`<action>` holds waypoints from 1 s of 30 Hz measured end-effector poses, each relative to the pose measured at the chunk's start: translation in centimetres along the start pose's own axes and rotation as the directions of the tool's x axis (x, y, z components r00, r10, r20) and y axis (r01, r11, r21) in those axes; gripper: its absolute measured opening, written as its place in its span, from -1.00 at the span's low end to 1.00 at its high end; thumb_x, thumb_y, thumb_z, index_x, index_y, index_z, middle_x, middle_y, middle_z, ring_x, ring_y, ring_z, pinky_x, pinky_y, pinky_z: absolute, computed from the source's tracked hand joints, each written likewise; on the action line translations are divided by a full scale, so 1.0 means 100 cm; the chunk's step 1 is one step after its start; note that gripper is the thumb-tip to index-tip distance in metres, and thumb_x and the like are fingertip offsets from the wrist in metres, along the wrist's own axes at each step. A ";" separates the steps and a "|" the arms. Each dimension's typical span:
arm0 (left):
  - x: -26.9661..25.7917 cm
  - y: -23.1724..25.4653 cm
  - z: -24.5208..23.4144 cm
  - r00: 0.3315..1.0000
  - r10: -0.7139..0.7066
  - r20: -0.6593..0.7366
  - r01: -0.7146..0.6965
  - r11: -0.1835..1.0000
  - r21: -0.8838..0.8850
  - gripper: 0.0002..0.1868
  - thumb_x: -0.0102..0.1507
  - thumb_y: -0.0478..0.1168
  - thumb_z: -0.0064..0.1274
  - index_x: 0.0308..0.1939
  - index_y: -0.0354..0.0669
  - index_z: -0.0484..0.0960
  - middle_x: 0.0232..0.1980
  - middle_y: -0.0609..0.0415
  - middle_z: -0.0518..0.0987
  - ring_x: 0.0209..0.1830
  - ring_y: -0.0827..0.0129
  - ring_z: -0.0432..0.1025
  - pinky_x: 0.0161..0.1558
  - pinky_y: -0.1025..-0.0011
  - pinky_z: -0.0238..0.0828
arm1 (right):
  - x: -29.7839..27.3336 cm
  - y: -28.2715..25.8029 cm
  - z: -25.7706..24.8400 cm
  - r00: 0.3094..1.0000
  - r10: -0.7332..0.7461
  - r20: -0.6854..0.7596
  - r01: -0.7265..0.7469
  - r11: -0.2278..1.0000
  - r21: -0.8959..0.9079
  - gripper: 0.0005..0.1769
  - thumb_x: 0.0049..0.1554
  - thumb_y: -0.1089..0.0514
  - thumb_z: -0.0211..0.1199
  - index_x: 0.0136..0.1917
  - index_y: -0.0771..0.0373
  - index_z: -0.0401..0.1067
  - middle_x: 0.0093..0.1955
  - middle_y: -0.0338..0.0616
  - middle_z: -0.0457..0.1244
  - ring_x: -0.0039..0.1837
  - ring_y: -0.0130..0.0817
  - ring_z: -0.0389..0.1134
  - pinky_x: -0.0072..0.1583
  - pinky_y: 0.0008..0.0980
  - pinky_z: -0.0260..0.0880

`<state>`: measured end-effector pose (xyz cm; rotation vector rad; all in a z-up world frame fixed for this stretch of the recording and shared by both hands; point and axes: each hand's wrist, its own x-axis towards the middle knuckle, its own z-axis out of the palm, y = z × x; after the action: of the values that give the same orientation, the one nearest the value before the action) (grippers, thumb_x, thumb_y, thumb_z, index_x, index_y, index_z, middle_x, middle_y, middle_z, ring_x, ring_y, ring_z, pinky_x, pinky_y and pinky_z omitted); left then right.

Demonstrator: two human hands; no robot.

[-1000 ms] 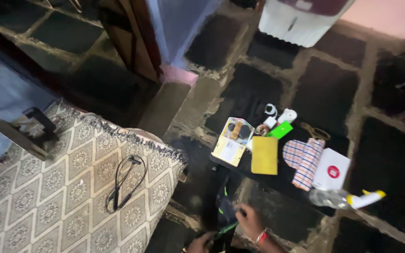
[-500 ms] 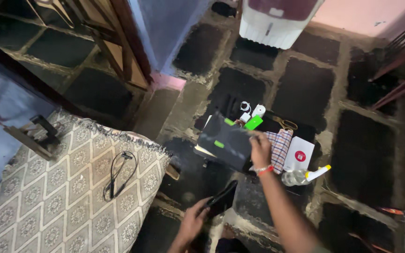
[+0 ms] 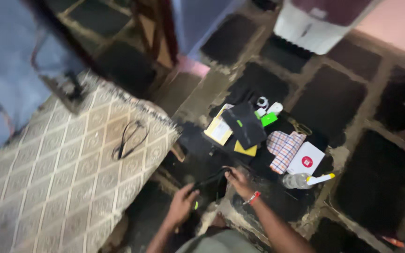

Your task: The person wipes a patterned table surface with a cloth, then picks up and arranges various items including a power adapter, a black pouch, a green box, and a folded cloth onto the table.

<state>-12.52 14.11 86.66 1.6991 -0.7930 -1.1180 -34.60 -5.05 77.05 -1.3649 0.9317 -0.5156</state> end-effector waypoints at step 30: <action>-0.158 -0.063 -0.287 0.659 -0.036 -0.752 -0.061 0.993 -0.101 -0.55 0.10 -0.16 0.40 -0.04 -0.28 0.57 -0.10 -0.10 0.70 -0.07 0.25 0.62 -0.05 0.30 0.55 | -0.006 -0.162 0.391 0.754 0.065 0.653 0.015 0.993 -0.115 -0.18 0.07 0.42 0.36 0.49 -0.01 0.15 0.03 -0.02 0.45 -0.04 -0.38 0.47 0.01 -0.34 0.54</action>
<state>8.24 39.95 90.67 1.8252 -0.1871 -0.3328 -0.30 15.78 90.66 -1.4861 0.3914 0.0669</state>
